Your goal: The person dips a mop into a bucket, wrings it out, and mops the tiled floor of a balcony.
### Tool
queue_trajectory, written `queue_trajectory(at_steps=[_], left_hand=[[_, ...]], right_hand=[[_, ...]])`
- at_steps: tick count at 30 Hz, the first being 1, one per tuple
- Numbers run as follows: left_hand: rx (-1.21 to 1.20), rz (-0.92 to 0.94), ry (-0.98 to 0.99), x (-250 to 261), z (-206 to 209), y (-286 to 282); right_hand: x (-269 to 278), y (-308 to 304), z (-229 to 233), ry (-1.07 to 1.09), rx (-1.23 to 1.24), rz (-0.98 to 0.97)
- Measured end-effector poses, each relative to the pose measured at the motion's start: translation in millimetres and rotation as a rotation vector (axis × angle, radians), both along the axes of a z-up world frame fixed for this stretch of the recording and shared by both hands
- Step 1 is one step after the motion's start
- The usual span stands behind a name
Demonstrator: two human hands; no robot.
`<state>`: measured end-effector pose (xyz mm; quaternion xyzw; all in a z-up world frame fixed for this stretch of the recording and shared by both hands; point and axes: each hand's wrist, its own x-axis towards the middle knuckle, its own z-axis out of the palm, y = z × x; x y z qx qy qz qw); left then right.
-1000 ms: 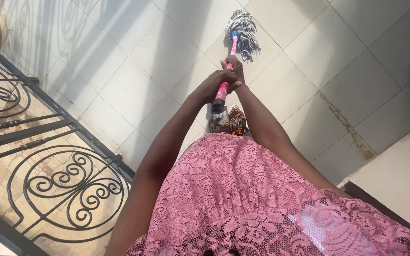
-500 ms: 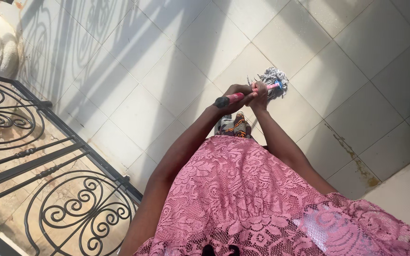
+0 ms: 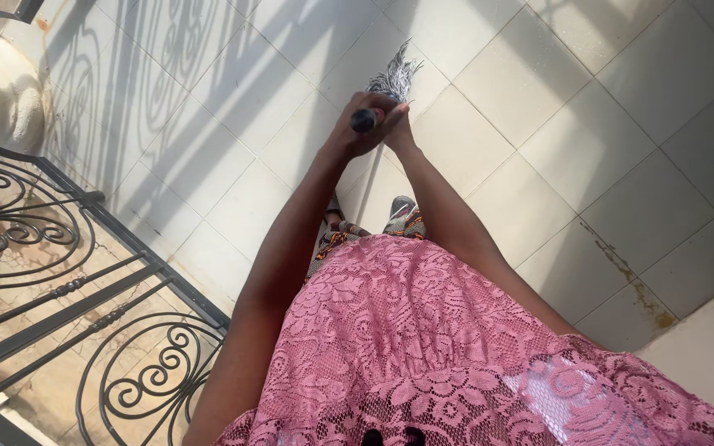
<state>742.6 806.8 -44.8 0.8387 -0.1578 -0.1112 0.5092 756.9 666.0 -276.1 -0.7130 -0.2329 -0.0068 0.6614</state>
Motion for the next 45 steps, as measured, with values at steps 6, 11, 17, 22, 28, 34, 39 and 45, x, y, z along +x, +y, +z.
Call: queue_trajectory(at_steps=[6, 11, 17, 22, 28, 34, 39, 45], left_hand=[[-0.381, -0.066, 0.268, 33.6, -24.5, 38.2], [-0.348, -0.119, 0.265, 26.8, -47.8, 19.0], [-0.332, -0.247, 0.150, 64.6, -33.5, 29.9], [-0.163, -0.191, 0.016, 119.5, -25.8, 42.7], [-0.059, -0.270, 0.056, 194.7, -24.3, 68.9], [-0.229, -0.131, 0.220, 272.4, -33.1, 78.3], [-0.358, -0.156, 0.361, 282.6, -53.2, 72.8], [-0.408, -0.136, 0.191, 292.6, -41.0, 93.1]], right_hand=[[-31.2, 33.4, 50.0, 0.563, -0.533, -0.438], [-47.5, 13.5, 37.7, 0.442, -0.475, -0.663], [11.3, 24.5, 9.0, 0.297, -0.400, -0.665], [93.6, 53.0, -23.7, 0.493, 0.243, -0.298], [178.7, 107.2, -17.5, 0.199, -0.096, -0.289], [187.2, 96.3, -5.1, 0.265, -0.486, -0.334], [184.5, 63.5, -1.0, 0.334, -0.602, -0.435], [241.7, 76.8, 2.1, 0.172, -0.508, -0.458]])
